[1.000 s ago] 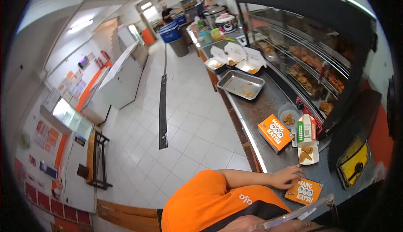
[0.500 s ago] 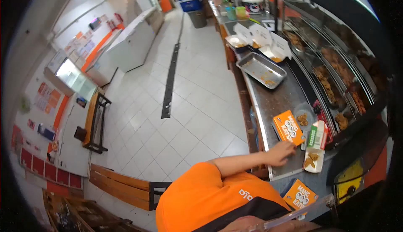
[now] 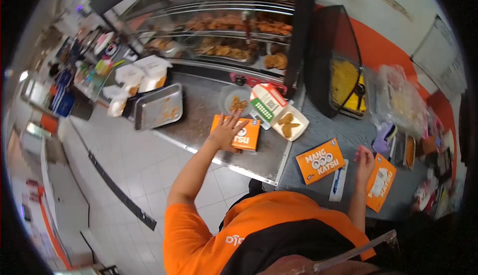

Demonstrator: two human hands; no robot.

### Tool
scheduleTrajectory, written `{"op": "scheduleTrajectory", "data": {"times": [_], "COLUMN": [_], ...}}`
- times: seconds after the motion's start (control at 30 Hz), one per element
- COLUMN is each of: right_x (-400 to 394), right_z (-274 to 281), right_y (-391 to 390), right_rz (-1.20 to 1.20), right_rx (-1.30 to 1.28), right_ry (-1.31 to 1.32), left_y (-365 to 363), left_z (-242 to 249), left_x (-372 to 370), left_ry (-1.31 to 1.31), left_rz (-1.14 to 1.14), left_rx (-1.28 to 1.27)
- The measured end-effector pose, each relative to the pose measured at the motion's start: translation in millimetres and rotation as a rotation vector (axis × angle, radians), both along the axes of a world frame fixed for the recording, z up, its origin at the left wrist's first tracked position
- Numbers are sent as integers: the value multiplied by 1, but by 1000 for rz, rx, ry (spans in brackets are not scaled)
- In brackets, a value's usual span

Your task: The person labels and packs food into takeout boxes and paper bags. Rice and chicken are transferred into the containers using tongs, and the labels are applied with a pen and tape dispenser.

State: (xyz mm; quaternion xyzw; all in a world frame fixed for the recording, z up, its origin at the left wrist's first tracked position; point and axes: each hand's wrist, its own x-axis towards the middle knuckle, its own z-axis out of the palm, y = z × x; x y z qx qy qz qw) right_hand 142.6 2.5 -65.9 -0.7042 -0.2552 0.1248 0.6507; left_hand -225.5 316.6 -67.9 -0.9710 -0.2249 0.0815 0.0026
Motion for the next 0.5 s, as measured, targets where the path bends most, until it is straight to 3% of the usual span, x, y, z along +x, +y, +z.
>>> {"op": "scheduleTrajectory", "data": {"times": [0.1, 0.23, 0.3, 0.33, 0.5], "right_x": [-30, -80, -104, -114, -159], "right_z": [6, 13, 16, 17, 6], "right_y": [1, 20, 31, 37, 79], "right_rz": [60, 179, 270, 324, 598], "right_rx": [-25, -23, -40, -75, -281], "right_ry": [38, 110, 164, 126, 101], "left_y": [11, -10, -44, -58, -65], "left_z": [-12, -25, -24, -22, -14], "left_x": [-6, -1, 16, 24, 31], "left_ry": [-100, -284, -194, -186, -223], "left_rz": [-119, -88, 305, 360, 244], "left_rx": [-34, -26, 43, 65, -78]}}
